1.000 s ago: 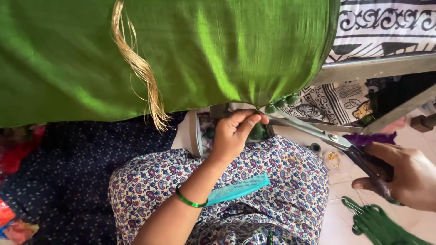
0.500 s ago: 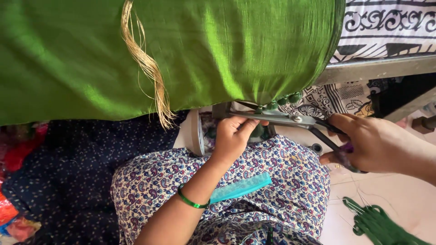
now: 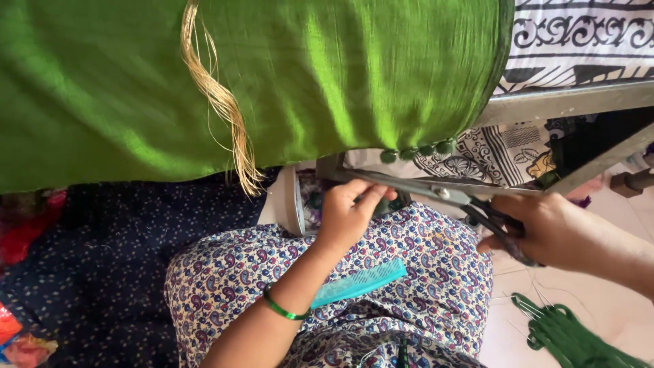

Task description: Sewing and trimming decorative tassels onto the edge of green fabric using a needle, scissors, and a comb.

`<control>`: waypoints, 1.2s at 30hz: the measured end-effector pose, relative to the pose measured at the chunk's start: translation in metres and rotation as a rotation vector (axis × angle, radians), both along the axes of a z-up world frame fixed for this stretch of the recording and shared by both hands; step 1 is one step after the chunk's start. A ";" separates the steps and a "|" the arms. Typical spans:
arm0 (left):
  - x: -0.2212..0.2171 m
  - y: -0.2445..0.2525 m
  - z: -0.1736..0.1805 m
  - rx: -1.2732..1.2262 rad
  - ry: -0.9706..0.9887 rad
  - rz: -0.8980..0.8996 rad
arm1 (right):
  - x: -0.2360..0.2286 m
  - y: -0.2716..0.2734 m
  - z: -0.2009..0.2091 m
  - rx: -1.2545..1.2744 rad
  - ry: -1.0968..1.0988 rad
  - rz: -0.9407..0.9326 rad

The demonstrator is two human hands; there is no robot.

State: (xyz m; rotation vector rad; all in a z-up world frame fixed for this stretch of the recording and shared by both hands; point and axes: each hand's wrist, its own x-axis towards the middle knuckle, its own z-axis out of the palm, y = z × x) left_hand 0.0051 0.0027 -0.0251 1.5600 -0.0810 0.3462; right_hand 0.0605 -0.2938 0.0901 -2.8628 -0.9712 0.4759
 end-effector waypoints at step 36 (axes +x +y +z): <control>-0.028 0.030 -0.016 -1.044 0.102 -0.227 | -0.014 0.149 -0.160 1.763 0.930 -0.442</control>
